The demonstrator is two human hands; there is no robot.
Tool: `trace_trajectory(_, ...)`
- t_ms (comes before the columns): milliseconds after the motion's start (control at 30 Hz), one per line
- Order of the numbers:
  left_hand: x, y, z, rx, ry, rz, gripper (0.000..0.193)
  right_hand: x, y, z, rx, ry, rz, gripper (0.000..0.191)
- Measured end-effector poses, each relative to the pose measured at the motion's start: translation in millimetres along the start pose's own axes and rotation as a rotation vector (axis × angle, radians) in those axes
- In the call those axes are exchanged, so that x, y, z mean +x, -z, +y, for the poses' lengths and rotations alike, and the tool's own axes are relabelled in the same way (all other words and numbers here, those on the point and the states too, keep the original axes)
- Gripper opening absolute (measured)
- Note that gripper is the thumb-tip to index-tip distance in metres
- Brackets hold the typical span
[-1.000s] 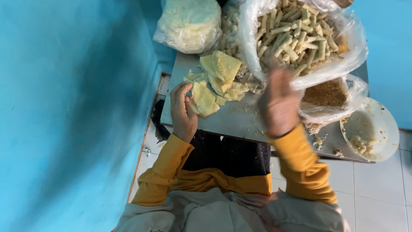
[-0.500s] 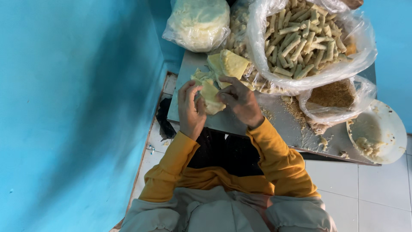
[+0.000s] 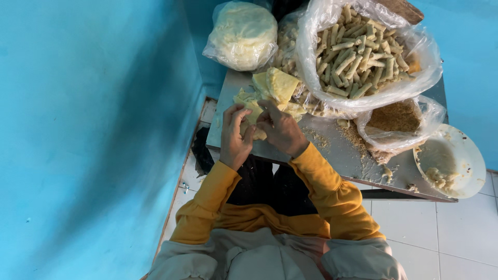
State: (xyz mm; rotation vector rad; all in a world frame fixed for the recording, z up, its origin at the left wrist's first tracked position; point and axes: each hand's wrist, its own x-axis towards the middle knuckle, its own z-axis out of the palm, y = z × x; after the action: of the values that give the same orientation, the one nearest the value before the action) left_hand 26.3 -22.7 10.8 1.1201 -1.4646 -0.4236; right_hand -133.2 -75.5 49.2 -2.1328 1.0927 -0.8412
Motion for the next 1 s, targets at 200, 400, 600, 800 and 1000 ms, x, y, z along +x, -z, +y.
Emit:
trace_trajectory(200,1,0,-6,0.013,0.021,-0.065,0.044,-7,-10,-9,-0.253,0.128,0.109,0.044)
trace_trajectory(400,2,0,-12,-0.014,0.023,-0.077,0.043,-2,-3,-16,-0.111,0.119,0.046,0.046)
trace_trajectory(600,2,0,-11,-0.033,0.051,-0.074,0.043,-3,-12,-21,-0.314,0.104,0.112,0.036)
trace_trajectory(800,7,-5,-4,0.05,0.027,-0.022,0.046,9,4,-1,0.067,0.03,0.005,0.037)
trace_trajectory(1000,9,-11,-6,0.171,0.025,-0.006,0.04,18,48,7,0.95,-0.254,-0.004,0.034)
